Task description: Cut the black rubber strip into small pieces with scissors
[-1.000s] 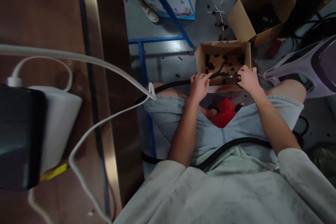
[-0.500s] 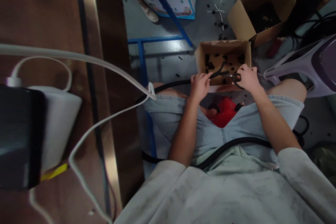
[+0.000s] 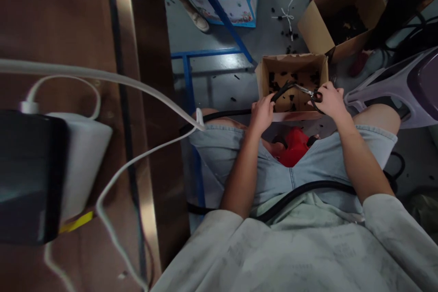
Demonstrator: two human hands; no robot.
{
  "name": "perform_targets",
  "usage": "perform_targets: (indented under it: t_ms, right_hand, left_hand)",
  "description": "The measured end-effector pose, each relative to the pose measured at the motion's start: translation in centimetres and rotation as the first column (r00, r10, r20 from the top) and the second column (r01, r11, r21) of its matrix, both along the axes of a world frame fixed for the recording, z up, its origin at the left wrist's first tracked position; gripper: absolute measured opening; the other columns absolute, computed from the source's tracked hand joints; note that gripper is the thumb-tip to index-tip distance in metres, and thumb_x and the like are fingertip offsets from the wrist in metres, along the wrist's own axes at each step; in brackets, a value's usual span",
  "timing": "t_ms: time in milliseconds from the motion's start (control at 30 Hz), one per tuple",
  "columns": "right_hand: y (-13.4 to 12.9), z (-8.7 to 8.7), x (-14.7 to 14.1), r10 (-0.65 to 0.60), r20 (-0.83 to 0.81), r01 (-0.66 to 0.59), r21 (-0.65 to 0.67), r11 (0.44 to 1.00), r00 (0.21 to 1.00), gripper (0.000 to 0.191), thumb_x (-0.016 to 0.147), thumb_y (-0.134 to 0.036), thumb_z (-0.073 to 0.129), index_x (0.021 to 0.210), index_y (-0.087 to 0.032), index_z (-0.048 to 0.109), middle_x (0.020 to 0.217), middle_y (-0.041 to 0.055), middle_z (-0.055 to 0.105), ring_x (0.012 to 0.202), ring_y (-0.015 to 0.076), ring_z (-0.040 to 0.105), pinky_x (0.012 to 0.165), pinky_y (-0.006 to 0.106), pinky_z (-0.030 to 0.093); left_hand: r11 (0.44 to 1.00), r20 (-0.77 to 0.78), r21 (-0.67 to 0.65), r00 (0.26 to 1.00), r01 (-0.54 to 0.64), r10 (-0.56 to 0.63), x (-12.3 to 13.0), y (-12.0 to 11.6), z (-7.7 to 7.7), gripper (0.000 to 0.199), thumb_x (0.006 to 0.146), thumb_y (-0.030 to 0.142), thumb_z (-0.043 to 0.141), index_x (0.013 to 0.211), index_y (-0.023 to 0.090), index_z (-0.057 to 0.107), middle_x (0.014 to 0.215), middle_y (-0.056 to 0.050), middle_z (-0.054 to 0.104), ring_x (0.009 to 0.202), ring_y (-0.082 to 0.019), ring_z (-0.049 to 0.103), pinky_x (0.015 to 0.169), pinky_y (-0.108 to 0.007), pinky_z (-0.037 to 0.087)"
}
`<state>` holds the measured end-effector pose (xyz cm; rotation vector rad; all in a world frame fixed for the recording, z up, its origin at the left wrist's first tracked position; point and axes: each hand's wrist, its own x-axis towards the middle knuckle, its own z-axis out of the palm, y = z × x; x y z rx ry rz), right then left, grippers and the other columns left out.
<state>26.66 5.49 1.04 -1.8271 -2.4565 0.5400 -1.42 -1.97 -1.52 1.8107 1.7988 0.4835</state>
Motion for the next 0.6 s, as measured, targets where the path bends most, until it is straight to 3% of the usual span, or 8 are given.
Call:
perform_targets:
  t_ms: [167,267,433,600]
  right_hand:
    - [1.0,0.0,1.0,-0.187,-0.059,0.183,-0.058,0.981,0.981,0.044,0.092,-0.06,0.066,0.086,-0.017,0.066,0.116,0.0172,0.059,0.111,0.0355,0.055,0.093,0.05,0.038]
    - [1.2,0.0,0.8,-0.263,-0.127,0.252,-0.093,0.963,0.956,0.047,0.088,-0.066,0.066,0.084,-0.018,0.065,0.109,0.015,0.061,0.103,0.0329,0.058,0.089,0.046,0.043]
    - [0.8,1.4,0.2,-0.255,-0.314,0.212,-0.166,0.963,0.914,0.053,0.083,-0.073,0.064,0.075,-0.021,0.061,0.087,0.008,0.06,0.084,0.0261,0.058,0.076,0.037,0.047]
    - [-1.0,3.8,0.2,-0.244,-0.427,0.19,-0.165,0.968,0.871,0.055,0.078,-0.074,0.069,0.071,-0.021,0.059,0.086,0.008,0.06,0.085,0.0269,0.059,0.075,0.037,0.047]
  left_hand:
    - [1.0,0.028,0.015,1.0,0.011,-0.011,0.4,0.1,0.2,0.043,0.107,0.025,0.035,0.143,0.016,0.055,0.135,-0.017,0.069,0.128,-0.027,0.062,0.11,-0.044,0.044]
    - [0.998,0.055,0.055,0.998,-0.036,0.033,0.9,0.2,1.2,0.041,0.106,0.025,0.037,0.14,0.016,0.056,0.137,-0.016,0.068,0.128,-0.027,0.063,0.108,-0.042,0.046]
    - [0.989,0.152,0.106,0.985,-0.099,0.082,1.8,-0.4,4.0,0.036,0.104,0.037,0.048,0.133,0.019,0.057,0.122,-0.013,0.074,0.111,-0.026,0.071,0.095,-0.037,0.053]
    - [0.981,0.159,0.146,0.982,-0.128,0.104,2.5,-1.2,5.4,0.037,0.106,0.048,0.043,0.127,0.02,0.058,0.105,-0.012,0.076,0.098,-0.028,0.074,0.084,-0.037,0.055]
